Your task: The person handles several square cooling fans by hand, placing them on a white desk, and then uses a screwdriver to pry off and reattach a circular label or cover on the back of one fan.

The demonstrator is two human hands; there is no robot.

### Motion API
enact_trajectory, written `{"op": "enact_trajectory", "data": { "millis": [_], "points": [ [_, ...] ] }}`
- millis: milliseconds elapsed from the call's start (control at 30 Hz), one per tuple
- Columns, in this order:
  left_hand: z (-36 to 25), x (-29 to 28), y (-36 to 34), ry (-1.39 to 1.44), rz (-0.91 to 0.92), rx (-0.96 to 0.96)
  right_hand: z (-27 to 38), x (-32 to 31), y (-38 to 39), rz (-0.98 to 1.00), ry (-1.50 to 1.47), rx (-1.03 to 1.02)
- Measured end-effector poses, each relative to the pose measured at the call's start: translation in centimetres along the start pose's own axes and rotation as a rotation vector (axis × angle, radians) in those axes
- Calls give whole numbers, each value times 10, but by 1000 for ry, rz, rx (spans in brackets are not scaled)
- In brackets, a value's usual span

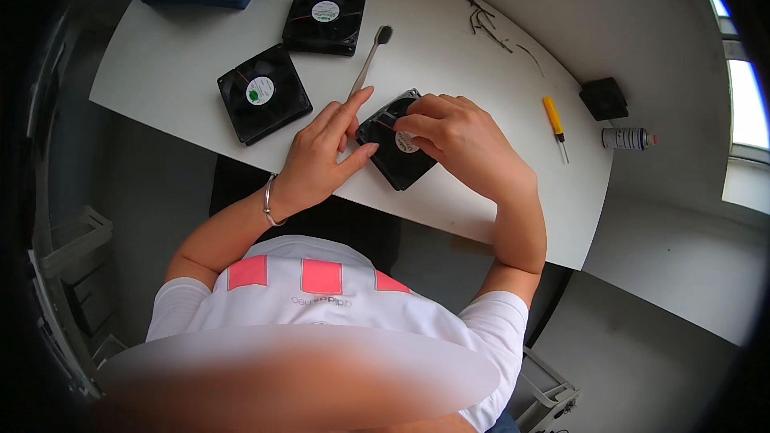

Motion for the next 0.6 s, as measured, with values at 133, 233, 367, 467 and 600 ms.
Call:
{"op": "enact_trajectory", "data": {
  "millis": [133, 233, 367, 467, 600],
  "points": [
    [2, -1, 1, -4, -4, -15, 8, -1, -3, 13, 18, -17],
    [1, -2, 1, -3, -14, -4, 4, 2, -4, 21, -35, 19],
    [-1, -3, 0, 13, -14, -9, 3, 3, -7, 40, -62, 37],
    [-1, -3, 0, 10, -21, -6, 2, 4, -9, 12, -99, 66],
    [1, -4, 1, -1, -29, -9, 6, 2, -10, 6, -105, 29]
  ]
}}
Point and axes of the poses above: each hand's wrist, its own y-axis away from the middle knuckle, its own x-axis out of the palm, z = x × y, the point moved 9 cm from there along -y, towards the middle knuckle, and after that the axes turned 6 degrees about -z, right-handed, at the moved point
